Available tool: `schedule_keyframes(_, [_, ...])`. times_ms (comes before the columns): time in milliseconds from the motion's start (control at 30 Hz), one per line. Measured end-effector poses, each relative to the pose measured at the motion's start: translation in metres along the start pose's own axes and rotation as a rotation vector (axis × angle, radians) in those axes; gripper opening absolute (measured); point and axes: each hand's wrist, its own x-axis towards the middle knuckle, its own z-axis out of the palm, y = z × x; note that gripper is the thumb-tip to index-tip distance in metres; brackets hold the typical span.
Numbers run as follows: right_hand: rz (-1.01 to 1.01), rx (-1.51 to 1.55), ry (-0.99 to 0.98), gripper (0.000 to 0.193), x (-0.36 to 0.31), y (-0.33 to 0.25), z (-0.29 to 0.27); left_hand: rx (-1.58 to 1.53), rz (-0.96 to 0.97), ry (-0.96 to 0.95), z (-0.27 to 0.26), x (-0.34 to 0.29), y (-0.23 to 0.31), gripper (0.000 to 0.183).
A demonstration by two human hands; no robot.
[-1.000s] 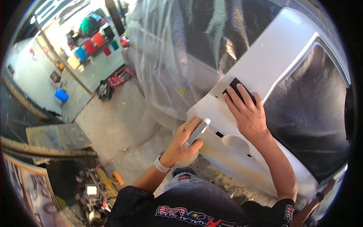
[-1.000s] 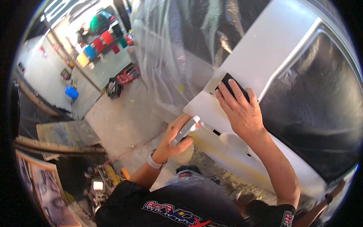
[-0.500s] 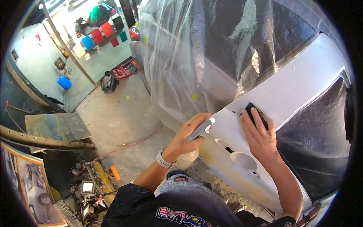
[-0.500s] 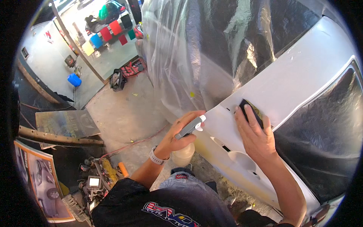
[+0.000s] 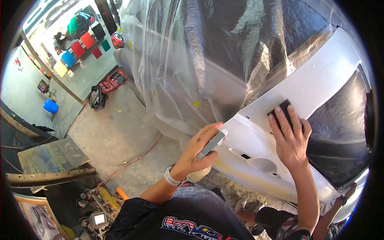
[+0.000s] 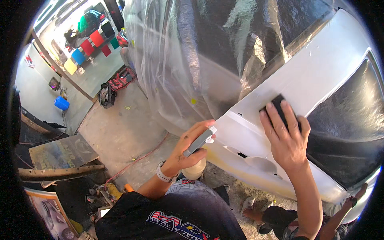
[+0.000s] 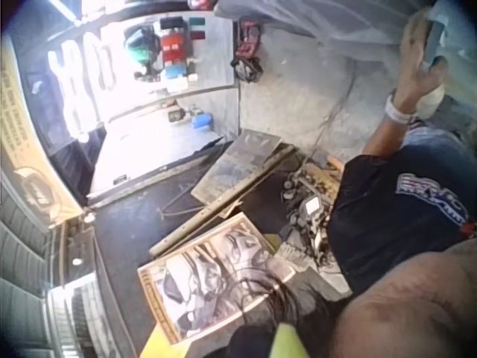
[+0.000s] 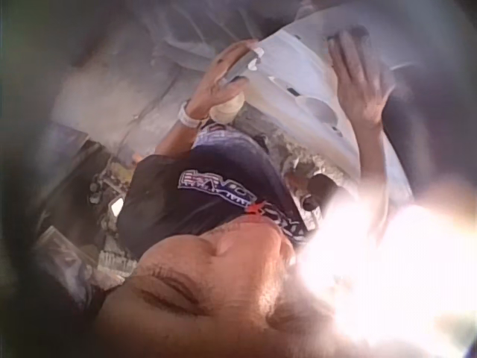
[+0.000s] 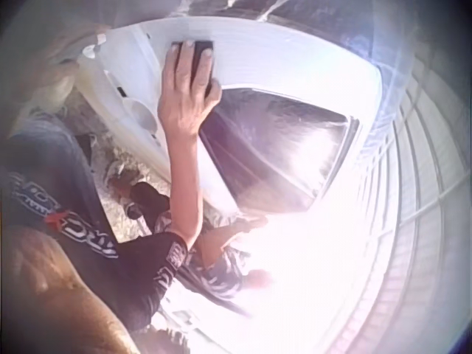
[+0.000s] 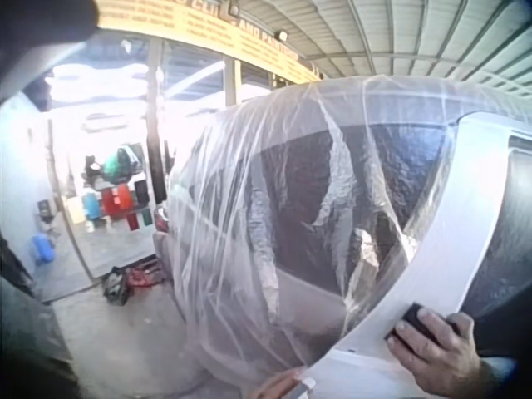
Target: Sanding and preparing a car door panel using a sanding block and water spray.
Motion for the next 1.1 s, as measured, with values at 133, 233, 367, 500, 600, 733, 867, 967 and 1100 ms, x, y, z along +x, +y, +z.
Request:
schedule_keyframes(133, [0.177,-0.091,0.045,0.045,0.026,-0.02,0.02,-0.012,-0.024,-0.043,-0.004,-0.002,0.002,0.075])
schedule_keyframes(233, [0.138,-0.019,0.098,0.04,0.023,-0.04,0.033,0.007,-0.009,-0.051,-0.002,-0.002,-0.002,0.069])
schedule_keyframes(367, [0.006,-0.029,0.049,0.039,0.034,-0.046,0.031,-0.02,0.032,-0.029,-0.002,-0.006,-0.004,0.057])
schedule_keyframes(500, [-0.055,-0.035,0.041,0.039,0.023,-0.032,0.024,-0.037,0.034,-0.071,-0.007,-0.008,0.0,0.056])
schedule_keyframes(600, [-0.096,-0.055,0.034,0.04,0.003,-0.017,0.022,-0.058,0.017,-0.037,-0.003,-0.012,-0.004,0.055])
schedule_keyframes(733, [-0.122,-0.063,0.004,0.045,0.004,-0.013,0.026,0.038,0.162,-0.027,0.003,-0.013,-0.014,0.054])
schedule_keyframes(867, [-0.163,-0.091,-0.081,0.048,0.034,-0.026,0.029,0.053,0.179,-0.001,0.005,-0.012,-0.013,0.057])
schedule_keyframes(967, [-0.205,-0.125,-0.053,0.049,0.042,-0.03,0.034,-0.029,0.106,0.001,0.003,-0.014,-0.012,0.062])
schedule_keyframes(1100, [-0.247,-0.129,-0.092,0.049,0.015,-0.014,0.019,-0.077,0.064,-0.027,-0.005,-0.015,-0.006,0.064])
